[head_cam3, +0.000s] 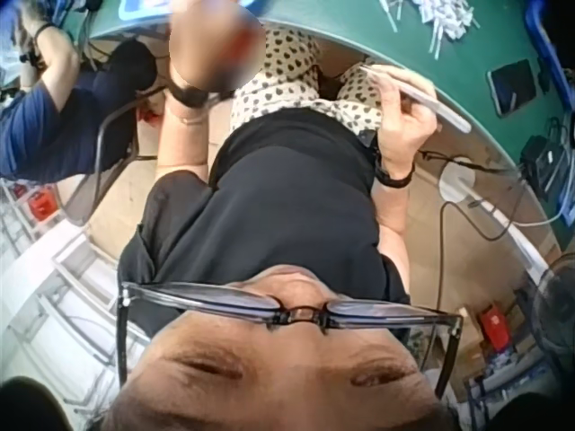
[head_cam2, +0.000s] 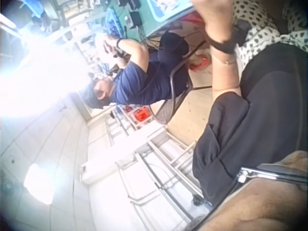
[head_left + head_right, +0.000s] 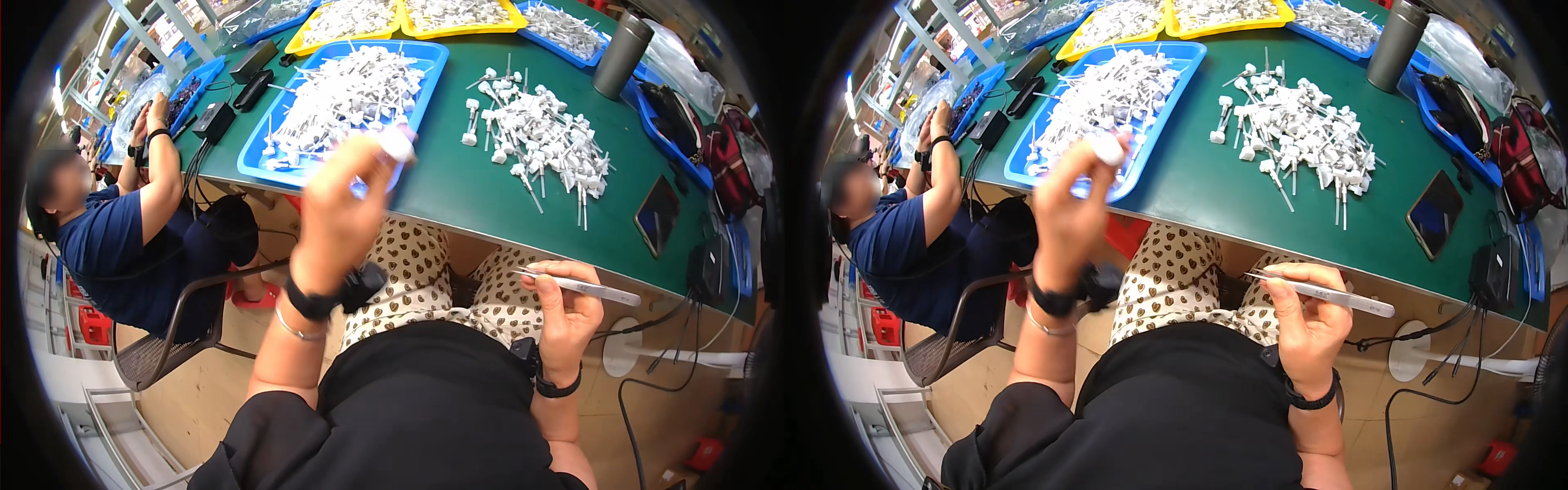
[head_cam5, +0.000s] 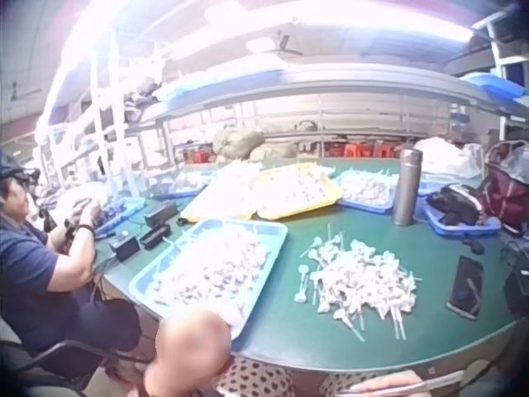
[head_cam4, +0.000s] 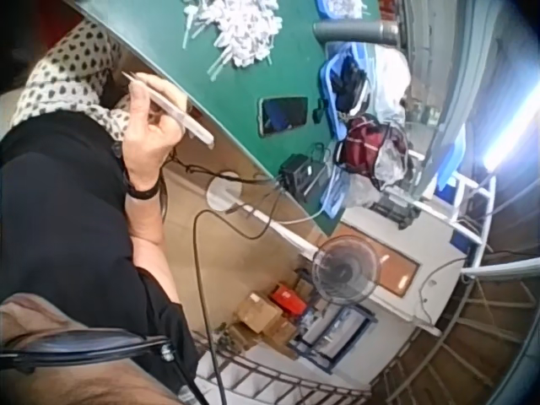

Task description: The person sits at a green workbench and uses tweezers to pick up small white plastic components from a blue tray. They manipulate each component individually, appearing to attach or adjust a small part, and then place the finished item onto a pile on the table. The process is repetitive, with the person handling one unit at a time throughout the clip.

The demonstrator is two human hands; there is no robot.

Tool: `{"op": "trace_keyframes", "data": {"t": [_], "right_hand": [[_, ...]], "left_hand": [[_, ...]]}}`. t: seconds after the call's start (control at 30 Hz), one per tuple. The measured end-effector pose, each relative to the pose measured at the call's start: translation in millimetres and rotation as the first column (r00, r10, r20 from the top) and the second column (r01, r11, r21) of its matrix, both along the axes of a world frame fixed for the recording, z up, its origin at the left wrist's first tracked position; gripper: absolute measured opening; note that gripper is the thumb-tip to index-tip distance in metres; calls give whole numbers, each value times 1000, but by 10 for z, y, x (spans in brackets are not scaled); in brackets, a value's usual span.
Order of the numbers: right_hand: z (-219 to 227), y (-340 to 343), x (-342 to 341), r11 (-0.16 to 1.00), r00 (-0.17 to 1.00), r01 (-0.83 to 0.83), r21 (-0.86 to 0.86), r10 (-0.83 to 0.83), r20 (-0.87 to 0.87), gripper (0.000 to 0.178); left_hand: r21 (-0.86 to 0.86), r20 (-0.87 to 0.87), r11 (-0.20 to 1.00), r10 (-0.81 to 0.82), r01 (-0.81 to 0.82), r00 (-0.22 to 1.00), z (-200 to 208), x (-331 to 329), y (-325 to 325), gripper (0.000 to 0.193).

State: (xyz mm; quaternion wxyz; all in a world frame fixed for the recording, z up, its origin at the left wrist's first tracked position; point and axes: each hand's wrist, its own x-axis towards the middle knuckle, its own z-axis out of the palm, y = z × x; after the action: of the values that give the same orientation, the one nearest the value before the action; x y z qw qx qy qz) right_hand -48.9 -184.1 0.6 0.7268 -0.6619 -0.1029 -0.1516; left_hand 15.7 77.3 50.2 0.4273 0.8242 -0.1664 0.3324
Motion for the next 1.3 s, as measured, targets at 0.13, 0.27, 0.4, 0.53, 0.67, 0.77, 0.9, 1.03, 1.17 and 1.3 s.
{"op": "trace_keyframes", "data": {"t": [0.13,0.27,0.4,0.53,0.67,0.77,0.9,1.03,1.17,1.3], "right_hand": [[9,2,-2,999,1000,6,37,-7,26,14],[-27,-14,5,1000,999,-1,10,1,44,15],[-6,-5,-20,1000,1000,-23,11,23,-4,15],[5,-8,-29,1000,1000,3,8,-3,4,12],[-25,-42,-36,1000,1000,23,-13,-23,-1,13],[-59,-40,-26,1000,999,15,-15,-14,49,14],[-81,-55,-19,1000,997,9,6,-10,80,15],[-93,-71,-35,993,998,-13,115,5,68,17],[-16,45,-56,977,1000,-18,212,16,10,17],[-19,108,-48,958,997,-68,279,76,-16,14]], "left_hand": [[508,217,676,498,-533,840,76,475,520,51],[321,-14,939,133,-121,991,8,555,-17,35],[525,-29,851,26,-7,999,-144,710,-514,33],[560,-85,828,79,-18,993,-326,902,-609,10],[489,-104,872,100,-37,989,-324,933,-624,8],[261,-88,965,49,-24,995,-249,803,-547,11],[-177,-274,971,-205,160,940,-115,515,-444,11],[-408,-265,825,-517,391,814,-107,81,-386,14],[-821,-443,532,-823,208,355,-75,-391,-350,28],[-903,-371,415,-883,108,287,-385,-600,-414,36]]}}
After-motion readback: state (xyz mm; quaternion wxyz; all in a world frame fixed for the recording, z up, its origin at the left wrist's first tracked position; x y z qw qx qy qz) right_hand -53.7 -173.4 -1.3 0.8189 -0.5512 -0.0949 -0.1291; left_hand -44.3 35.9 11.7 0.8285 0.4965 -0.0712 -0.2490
